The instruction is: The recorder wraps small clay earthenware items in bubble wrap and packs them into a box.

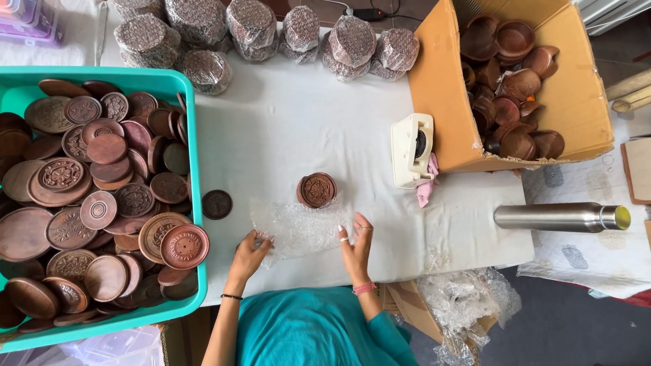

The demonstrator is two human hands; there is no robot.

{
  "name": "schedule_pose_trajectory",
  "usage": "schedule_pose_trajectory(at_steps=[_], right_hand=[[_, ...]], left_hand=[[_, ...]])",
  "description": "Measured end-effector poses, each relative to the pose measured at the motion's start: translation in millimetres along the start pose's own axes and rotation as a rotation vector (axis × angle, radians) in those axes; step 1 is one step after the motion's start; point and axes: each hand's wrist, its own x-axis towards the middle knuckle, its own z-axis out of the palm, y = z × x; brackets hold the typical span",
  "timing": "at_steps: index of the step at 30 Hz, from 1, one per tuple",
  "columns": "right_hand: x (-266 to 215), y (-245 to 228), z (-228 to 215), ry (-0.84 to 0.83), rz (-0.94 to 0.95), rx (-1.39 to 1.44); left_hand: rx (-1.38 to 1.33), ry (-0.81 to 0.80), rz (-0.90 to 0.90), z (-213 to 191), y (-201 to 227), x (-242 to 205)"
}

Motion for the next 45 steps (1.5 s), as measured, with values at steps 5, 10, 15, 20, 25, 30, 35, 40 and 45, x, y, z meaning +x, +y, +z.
schedule_pose_trajectory(at_steps=[5, 10, 15, 20, 25, 30, 35, 40, 45], right_hand=[[13.9, 46.8, 1.9, -0.066, 0.477, 0.259], [8.7, 65.2, -9.2, -0.267, 0.390, 0.297], [8.5, 33.2, -26.6, -0.138, 0.245, 0.519], [10.7, 15.4, -24.4, -0.097, 0.315, 0.746], [10.7, -44.7, -31.8, -0.194, 0.533, 0.984], [4.4, -36.9, -31.0, -0.186, 0.426, 0.666], [-7.2, -3.1, -14.5, -0.088, 0.076, 0.074], [-25.9, 33.5, -8.1, -0.217, -0.064, -0.229], [-18.4, 16.1, -19.3, -0.268, -0.030, -0.327]], left_hand=[[0.090, 0.012, 0.195, -5.0, 12.6, -11.9], [-0.028, -0.102, 0.305, -12.9, 22.0, -21.1], [-0.434, -0.202, 0.285, -8.4, -7.4, -13.6], [-0.830, -0.225, 0.079, -4.2, -3.7, -12.9], [-0.718, -0.279, -0.001, -15.8, 80.8, -45.7], [-0.595, -0.239, 0.098, -9.2, 34.2, -27.4], [-0.202, -0.144, -0.093, -1.1, -2.9, -13.7], [0.003, 0.093, -0.026, -12.2, 22.0, -38.8], [0.105, 0.216, 0.022, -21.3, -15.7, -37.7]])
